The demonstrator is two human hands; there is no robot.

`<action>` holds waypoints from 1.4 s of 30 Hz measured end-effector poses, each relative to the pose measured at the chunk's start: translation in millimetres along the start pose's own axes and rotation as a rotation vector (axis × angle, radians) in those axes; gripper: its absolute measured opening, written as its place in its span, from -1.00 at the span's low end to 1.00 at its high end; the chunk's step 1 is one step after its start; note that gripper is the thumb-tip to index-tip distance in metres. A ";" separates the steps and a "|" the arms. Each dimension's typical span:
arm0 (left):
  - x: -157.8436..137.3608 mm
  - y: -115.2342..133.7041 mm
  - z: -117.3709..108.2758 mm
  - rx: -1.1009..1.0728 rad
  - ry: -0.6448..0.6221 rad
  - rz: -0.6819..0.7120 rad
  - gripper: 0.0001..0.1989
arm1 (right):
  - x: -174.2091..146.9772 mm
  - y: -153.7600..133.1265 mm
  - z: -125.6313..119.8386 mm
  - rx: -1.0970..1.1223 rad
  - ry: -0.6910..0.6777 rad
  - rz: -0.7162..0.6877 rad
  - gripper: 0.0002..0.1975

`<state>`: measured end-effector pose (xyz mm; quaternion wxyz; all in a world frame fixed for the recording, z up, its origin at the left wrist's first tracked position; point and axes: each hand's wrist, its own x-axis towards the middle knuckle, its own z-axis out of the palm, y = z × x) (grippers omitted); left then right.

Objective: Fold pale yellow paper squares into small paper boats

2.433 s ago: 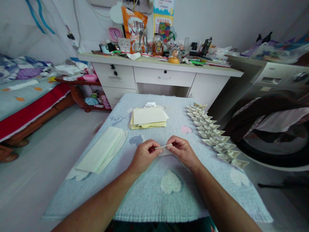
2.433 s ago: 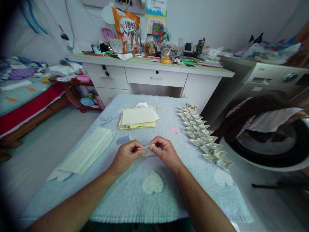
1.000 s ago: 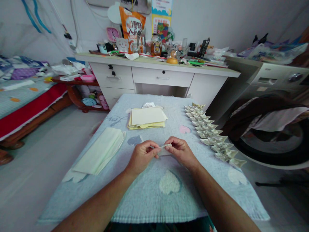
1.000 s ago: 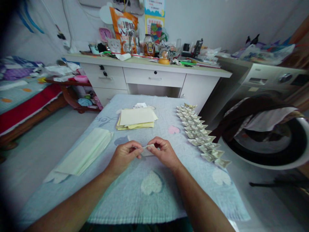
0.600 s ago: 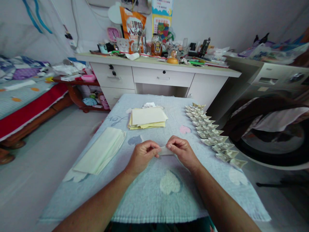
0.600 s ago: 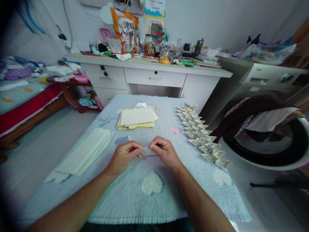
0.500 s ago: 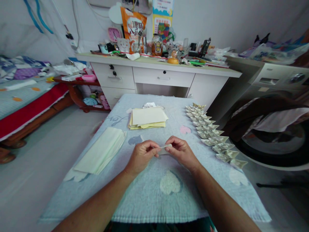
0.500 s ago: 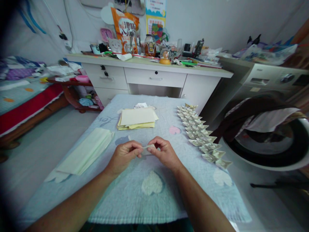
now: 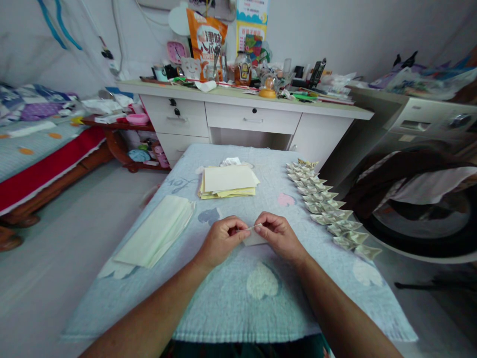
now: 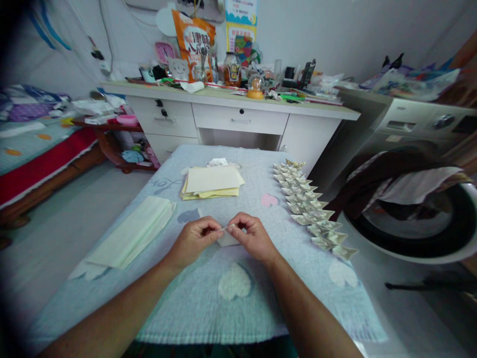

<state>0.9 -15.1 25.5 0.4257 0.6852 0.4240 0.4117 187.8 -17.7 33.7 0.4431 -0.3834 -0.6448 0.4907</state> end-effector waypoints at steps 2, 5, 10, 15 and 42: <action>-0.3 1.0 -0.4 -0.005 -0.012 -0.009 -0.86 | 0.3 -0.8 -1.7 0.022 0.017 -0.014 -0.77; -0.9 1.9 -0.2 -0.016 -0.016 -0.020 -0.87 | 0.9 -1.1 -3.0 -0.005 0.030 -0.046 -0.78; -0.7 2.5 1.5 -0.014 -0.011 0.031 -0.85 | 0.6 1.1 0.6 -0.030 0.013 -0.038 -0.77; 0.7 -1.4 1.8 -0.142 0.027 -0.023 -0.82 | -0.1 6.8 6.1 0.141 -0.052 0.090 -0.74; -0.8 -7.7 5.1 -0.168 -0.046 -0.021 -0.86 | 1.8 13.8 6.9 0.130 -0.029 0.174 -0.65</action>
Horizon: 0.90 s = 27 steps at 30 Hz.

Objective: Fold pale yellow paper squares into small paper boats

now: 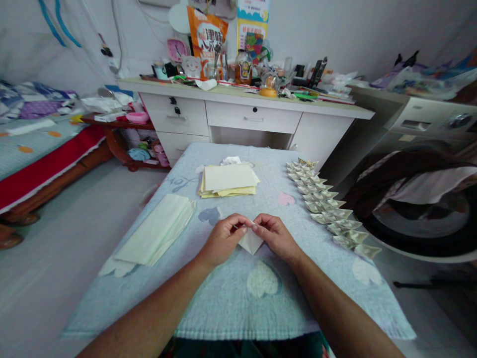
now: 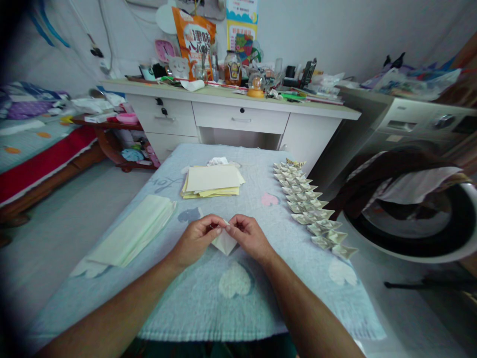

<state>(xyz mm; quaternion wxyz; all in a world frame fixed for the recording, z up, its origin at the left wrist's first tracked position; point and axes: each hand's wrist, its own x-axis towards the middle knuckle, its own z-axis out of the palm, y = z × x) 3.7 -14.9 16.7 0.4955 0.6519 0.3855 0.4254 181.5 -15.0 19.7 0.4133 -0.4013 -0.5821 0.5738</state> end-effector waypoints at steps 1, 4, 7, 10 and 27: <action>0.1 0.1 -0.1 0.008 0.000 -0.009 -0.85 | 0.4 0.4 0.3 -0.001 0.003 0.001 -0.65; 1.0 1.1 -0.2 0.037 0.010 -0.025 -0.85 | 0.7 0.8 0.8 -0.005 0.004 0.005 -0.65; 2.3 2.5 -1.0 0.046 0.022 -0.026 -0.86 | 0.1 -0.4 0.2 -0.013 0.002 0.006 -0.66; 3.2 1.4 -2.6 -0.017 0.036 -0.072 -0.86 | -0.6 -2.2 -2.7 0.000 0.007 0.007 -0.66; 3.1 11.8 -7.2 -0.045 -0.007 -0.115 -0.80 | 0.5 -4.7 -10.7 0.055 0.075 0.016 -0.69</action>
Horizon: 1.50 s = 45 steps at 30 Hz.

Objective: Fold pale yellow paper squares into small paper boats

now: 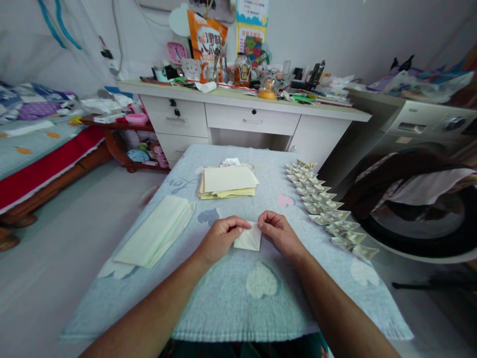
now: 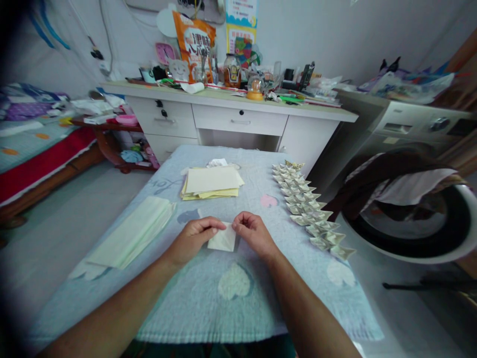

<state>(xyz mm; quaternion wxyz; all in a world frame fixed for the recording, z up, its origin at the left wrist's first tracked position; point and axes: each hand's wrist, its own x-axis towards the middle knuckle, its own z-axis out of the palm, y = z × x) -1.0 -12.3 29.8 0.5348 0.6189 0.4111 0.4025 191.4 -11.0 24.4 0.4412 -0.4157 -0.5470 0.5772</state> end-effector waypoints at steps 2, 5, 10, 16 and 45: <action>0.1 -2.4 -0.5 0.016 0.029 0.038 -0.82 | -0.2 0.3 -0.3 -0.002 -0.026 0.011 -0.68; 0.0 -7.3 -0.4 0.027 0.070 0.056 -0.81 | -0.4 2.1 0.5 0.008 -0.044 0.003 -0.67; -1.2 -7.0 1.0 -0.008 0.079 0.076 -0.48 | -1.4 2.3 3.2 0.023 -0.037 -0.086 -0.71; -0.5 -3.5 -0.6 0.138 0.109 0.081 -0.65 | -1.3 2.4 3.4 -0.032 0.004 -0.130 -0.72; -0.5 -11.4 10.0 -0.047 0.129 -0.053 -0.65 | 7.6 11.9 -1.1 0.030 0.068 -0.036 -0.68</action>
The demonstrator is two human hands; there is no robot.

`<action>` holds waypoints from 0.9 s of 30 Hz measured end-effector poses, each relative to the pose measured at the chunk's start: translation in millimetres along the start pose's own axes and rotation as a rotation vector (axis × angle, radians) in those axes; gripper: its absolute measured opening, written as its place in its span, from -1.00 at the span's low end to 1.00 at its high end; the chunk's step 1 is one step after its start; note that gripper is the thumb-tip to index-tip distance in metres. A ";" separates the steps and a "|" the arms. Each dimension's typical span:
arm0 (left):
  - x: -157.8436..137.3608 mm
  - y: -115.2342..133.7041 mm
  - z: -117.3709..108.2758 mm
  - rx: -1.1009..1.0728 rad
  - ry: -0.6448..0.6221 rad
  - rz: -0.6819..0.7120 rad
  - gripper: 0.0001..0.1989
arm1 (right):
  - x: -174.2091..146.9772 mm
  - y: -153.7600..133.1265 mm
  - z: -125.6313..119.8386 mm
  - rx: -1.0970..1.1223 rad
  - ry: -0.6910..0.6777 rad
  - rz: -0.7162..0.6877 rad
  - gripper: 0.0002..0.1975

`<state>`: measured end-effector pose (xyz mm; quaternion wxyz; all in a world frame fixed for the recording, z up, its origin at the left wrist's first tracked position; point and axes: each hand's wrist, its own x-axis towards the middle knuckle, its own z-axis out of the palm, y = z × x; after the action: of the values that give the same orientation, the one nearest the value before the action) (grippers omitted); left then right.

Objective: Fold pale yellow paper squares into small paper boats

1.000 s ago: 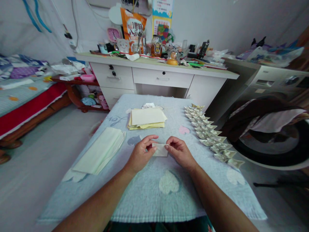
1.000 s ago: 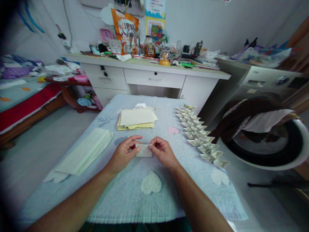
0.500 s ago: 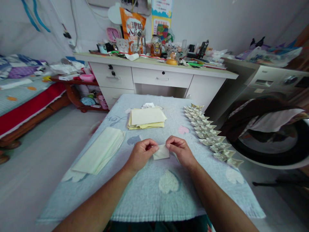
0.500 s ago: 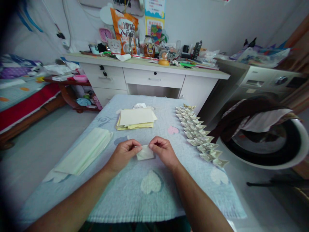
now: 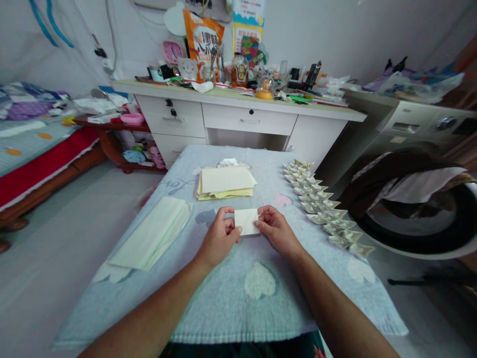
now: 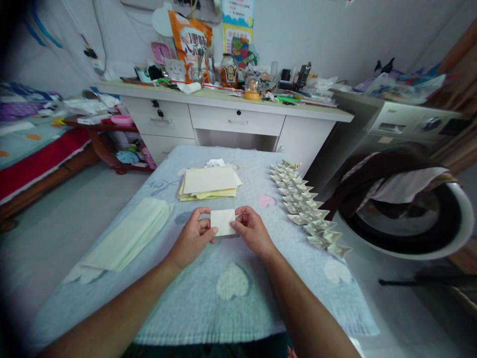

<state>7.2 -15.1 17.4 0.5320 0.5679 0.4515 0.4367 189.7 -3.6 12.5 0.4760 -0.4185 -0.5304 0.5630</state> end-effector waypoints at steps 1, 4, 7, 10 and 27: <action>-1.3 -1.2 1.2 0.054 0.020 0.014 -0.60 | 0.3 0.9 -0.7 -0.027 0.009 -0.002 -0.68; -4.2 -2.8 3.7 0.193 0.070 0.051 -0.53 | 0.9 4.1 -2.8 -0.168 0.025 -0.028 -0.75; -4.9 -1.7 3.6 0.327 0.018 0.083 -0.67 | 0.5 5.0 -3.9 -0.377 0.026 -0.062 -0.88; -4.6 -1.8 2.5 0.482 -0.051 0.119 -0.83 | -1.1 2.1 -2.8 -0.615 0.038 -0.095 -0.97; -3.7 -13.7 3.1 1.070 -0.239 0.550 -0.83 | 2.6 4.4 2.7 -1.351 0.186 -0.006 -0.78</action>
<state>8.8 -18.9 3.5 0.0878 0.8970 0.3822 0.2040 186.2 -1.5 8.5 0.1554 -0.6689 -0.7237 0.0685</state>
